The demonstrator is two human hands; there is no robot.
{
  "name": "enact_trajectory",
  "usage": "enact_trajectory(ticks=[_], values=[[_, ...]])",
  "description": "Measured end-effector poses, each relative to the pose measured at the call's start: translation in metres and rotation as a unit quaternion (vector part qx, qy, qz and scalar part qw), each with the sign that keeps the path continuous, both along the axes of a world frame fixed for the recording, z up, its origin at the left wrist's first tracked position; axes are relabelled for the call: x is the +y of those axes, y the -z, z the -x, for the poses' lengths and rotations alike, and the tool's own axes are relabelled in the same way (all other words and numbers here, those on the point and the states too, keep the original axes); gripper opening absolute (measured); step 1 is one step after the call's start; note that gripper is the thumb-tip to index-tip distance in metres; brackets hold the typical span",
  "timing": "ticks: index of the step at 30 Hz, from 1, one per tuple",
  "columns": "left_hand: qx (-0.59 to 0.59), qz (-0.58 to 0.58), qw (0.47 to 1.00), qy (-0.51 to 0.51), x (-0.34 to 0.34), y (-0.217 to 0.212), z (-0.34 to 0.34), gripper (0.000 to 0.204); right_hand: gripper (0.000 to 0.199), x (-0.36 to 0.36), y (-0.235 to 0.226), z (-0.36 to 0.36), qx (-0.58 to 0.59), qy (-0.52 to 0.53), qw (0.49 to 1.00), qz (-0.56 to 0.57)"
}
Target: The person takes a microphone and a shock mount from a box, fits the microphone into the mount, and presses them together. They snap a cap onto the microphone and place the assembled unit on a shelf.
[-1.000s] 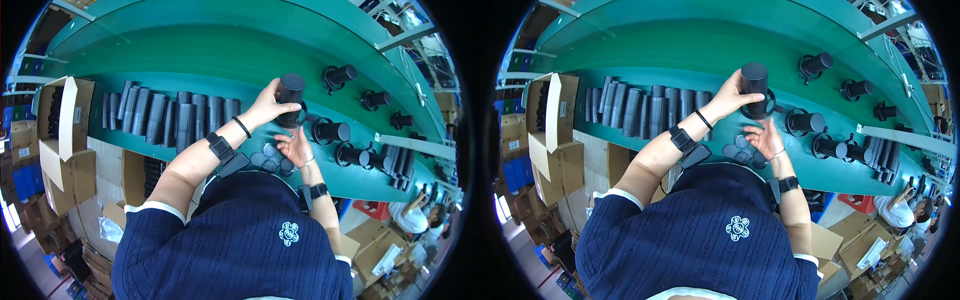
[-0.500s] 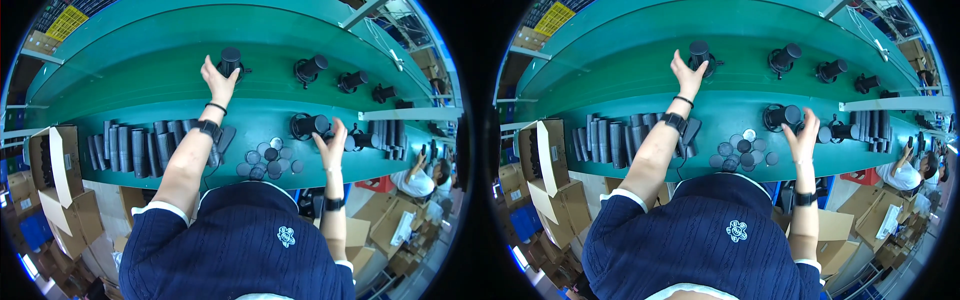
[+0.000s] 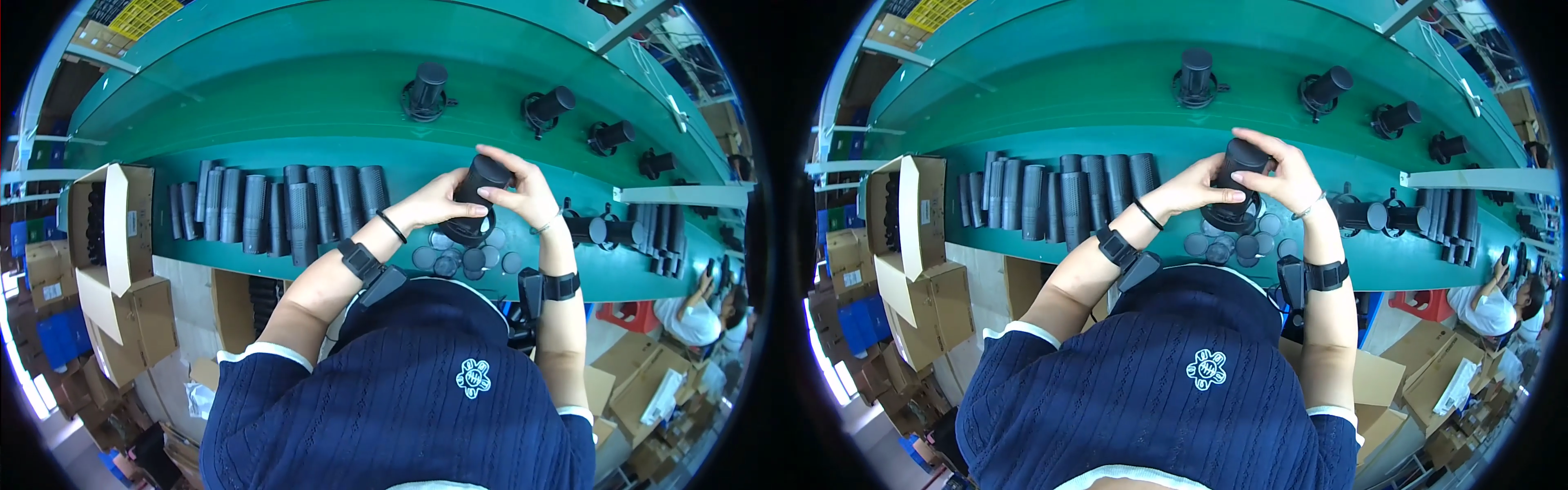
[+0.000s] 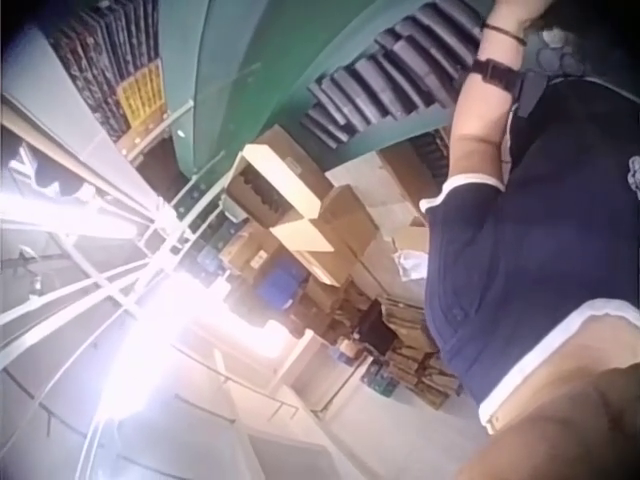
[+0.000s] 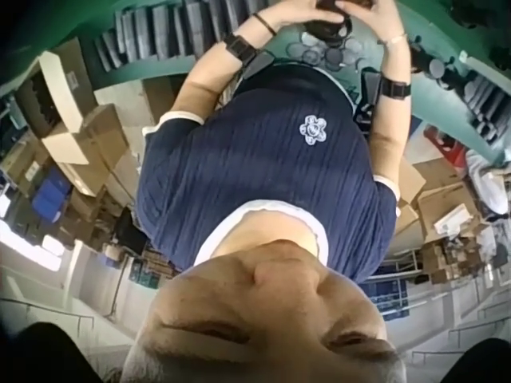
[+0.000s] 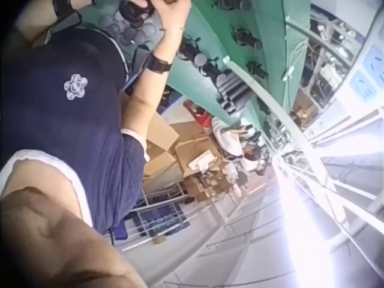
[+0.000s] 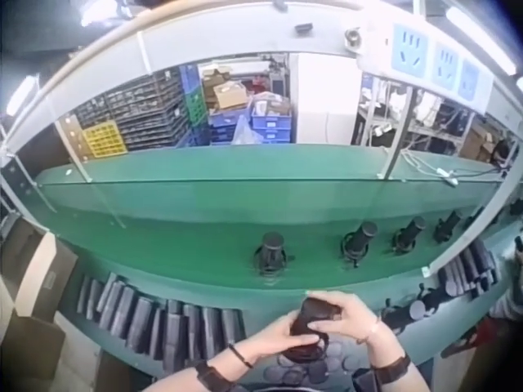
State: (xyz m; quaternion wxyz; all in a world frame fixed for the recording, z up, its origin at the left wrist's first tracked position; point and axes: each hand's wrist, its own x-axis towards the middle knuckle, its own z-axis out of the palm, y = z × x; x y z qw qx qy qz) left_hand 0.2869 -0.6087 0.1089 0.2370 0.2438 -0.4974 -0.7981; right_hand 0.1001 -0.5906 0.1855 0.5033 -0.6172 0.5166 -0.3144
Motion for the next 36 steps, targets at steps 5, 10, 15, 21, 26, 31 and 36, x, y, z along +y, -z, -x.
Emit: enact_trajectory(ticks=[5, 10, 15, 21, 26, 31, 36], values=[[-0.004, -0.025, 0.994, -0.106, 0.006, -0.014, -0.021, 0.073, 0.031, 0.034, 0.025, -0.003, -0.148, 0.185, 0.969, 0.070], [0.086, -0.065, 0.987, -0.119, 0.008, -0.018, -0.035, 0.066, 0.034, 0.080, 0.069, 0.014, -0.070, 0.130, 0.987, -0.062], [0.178, -0.071, 0.978, -0.083, 0.011, -0.019, -0.040, 0.061, 0.061, 0.091, 0.073, -0.026, -0.273, 0.122, 0.946, -0.124], [0.212, -0.077, 0.971, -0.081, 0.011, -0.011, -0.048, 0.061, 0.066, 0.088, 0.085, -0.033, -0.329, 0.142, 0.931, -0.072], [0.153, -0.112, 0.969, -0.161, 0.020, -0.008, -0.045, 0.052, 0.063, 0.088, 0.082, -0.033, -0.274, 0.151, 0.949, -0.036], [0.104, -0.280, 0.940, -0.167, 0.016, 0.023, -0.037, 0.048, 0.051, 0.082, 0.066, -0.043, -0.083, 0.232, 0.969, -0.017], [-0.274, -0.225, 0.910, -0.216, 0.021, 0.034, -0.030, 0.064, 0.046, 0.066, 0.073, -0.045, 0.191, 0.180, 0.956, 0.129]])
